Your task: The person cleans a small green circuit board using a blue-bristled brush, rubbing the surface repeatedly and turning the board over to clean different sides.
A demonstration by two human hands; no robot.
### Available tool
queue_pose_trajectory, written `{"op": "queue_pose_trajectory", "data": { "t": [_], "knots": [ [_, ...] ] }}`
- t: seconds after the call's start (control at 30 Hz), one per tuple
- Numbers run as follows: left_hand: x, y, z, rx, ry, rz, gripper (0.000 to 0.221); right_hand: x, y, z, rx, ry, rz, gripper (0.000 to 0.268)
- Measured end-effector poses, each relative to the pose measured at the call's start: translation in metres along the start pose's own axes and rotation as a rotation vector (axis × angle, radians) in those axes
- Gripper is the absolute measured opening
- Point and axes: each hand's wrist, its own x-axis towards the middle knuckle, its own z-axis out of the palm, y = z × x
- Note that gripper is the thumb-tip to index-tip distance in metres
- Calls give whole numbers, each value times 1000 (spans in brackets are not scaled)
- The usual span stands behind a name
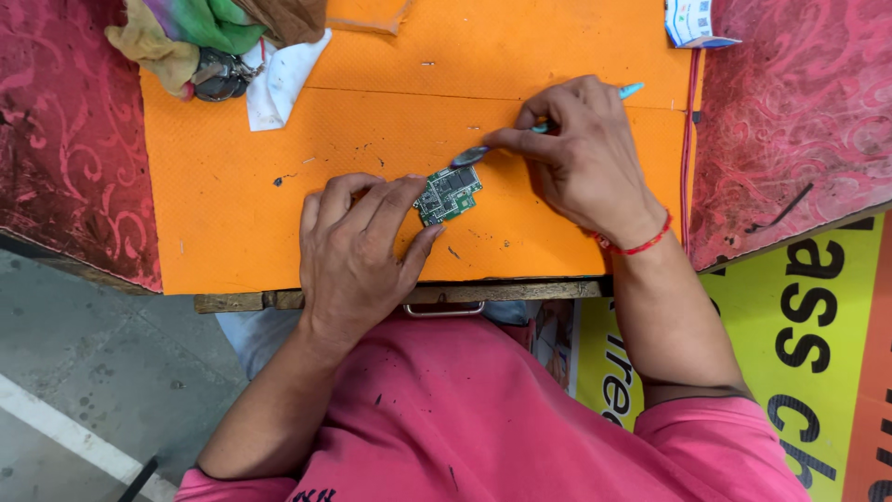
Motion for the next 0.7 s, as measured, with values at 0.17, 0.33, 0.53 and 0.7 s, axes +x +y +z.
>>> {"op": "queue_pose_trajectory", "data": {
  "t": [0.17, 0.33, 0.53, 0.7],
  "knots": [
    [2, 2, 1, 29, -4, 22, 47, 0, -3, 10, 42, 22, -134, 38],
    [6, 7, 4, 96, 21, 52, 48, -1, -3, 14, 76, 66, -128, 37],
    [1, 3, 3, 103, -10, 30, 51, 0, -14, 13, 33, 70, -78, 37],
    [2, 4, 5, 83, -5, 4, 52, -8, -25, 16, 129, 71, -125, 35]
  ]
}}
